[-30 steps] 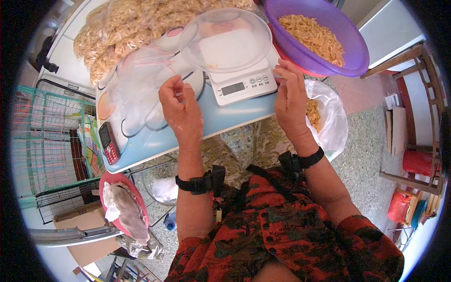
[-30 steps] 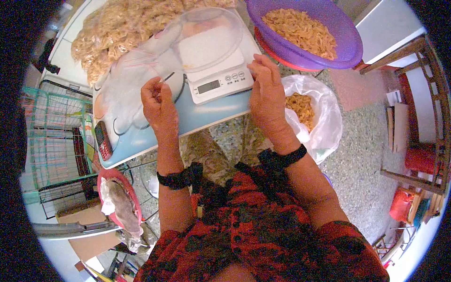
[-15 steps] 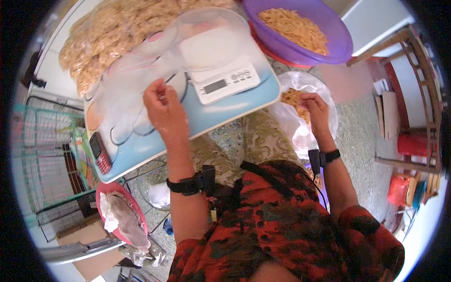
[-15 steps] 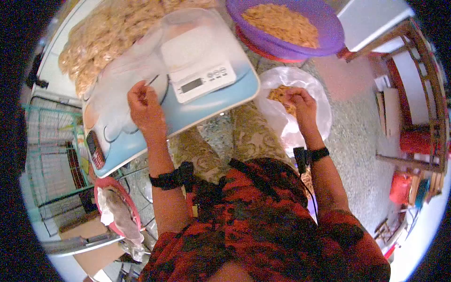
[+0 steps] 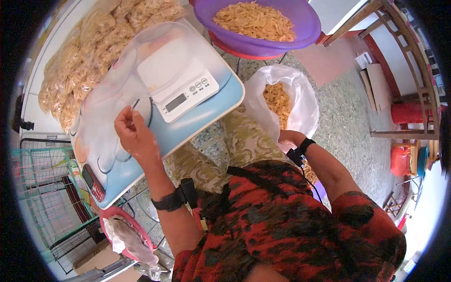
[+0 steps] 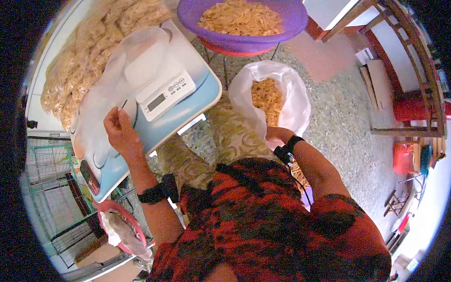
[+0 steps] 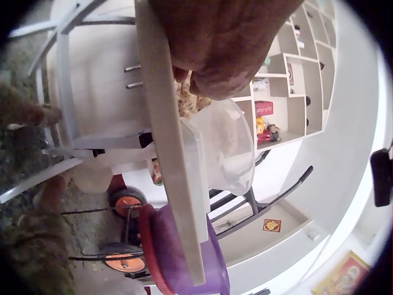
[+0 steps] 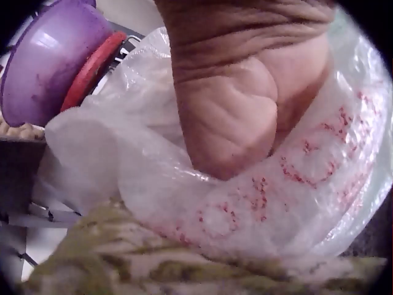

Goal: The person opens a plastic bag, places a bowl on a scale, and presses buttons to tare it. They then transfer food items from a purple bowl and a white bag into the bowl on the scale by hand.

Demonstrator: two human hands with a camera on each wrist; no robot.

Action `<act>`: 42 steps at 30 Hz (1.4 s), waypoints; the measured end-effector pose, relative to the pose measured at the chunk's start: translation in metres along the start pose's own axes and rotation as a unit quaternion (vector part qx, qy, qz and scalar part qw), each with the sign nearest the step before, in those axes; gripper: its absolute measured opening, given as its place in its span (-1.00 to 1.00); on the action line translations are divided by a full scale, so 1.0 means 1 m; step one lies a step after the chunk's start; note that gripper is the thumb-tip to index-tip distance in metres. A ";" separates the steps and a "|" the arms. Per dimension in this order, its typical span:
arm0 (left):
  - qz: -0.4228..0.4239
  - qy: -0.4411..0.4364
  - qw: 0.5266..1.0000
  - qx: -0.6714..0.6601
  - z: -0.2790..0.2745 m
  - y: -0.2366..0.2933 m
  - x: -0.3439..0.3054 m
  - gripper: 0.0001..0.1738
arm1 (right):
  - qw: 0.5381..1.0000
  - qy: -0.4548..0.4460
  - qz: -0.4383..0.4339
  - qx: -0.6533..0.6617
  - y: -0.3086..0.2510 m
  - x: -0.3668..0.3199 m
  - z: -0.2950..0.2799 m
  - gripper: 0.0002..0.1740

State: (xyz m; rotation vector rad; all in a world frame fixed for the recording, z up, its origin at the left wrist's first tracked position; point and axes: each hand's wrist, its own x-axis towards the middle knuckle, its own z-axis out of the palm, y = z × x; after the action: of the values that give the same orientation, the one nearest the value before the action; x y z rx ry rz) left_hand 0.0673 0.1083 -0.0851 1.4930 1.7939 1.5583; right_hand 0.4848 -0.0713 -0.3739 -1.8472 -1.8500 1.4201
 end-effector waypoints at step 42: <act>-0.018 -0.027 0.998 0.061 0.001 0.015 0.000 -0.77 | 0.776 0.185 0.266 0.542 -0.010 0.055 -0.035 -0.44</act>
State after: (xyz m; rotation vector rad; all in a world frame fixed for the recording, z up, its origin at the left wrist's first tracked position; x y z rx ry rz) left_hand 0.0756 0.1066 -0.0723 1.5330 1.9034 1.4003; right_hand 0.4896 -0.0054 -0.3754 -1.7483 -0.1099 1.5583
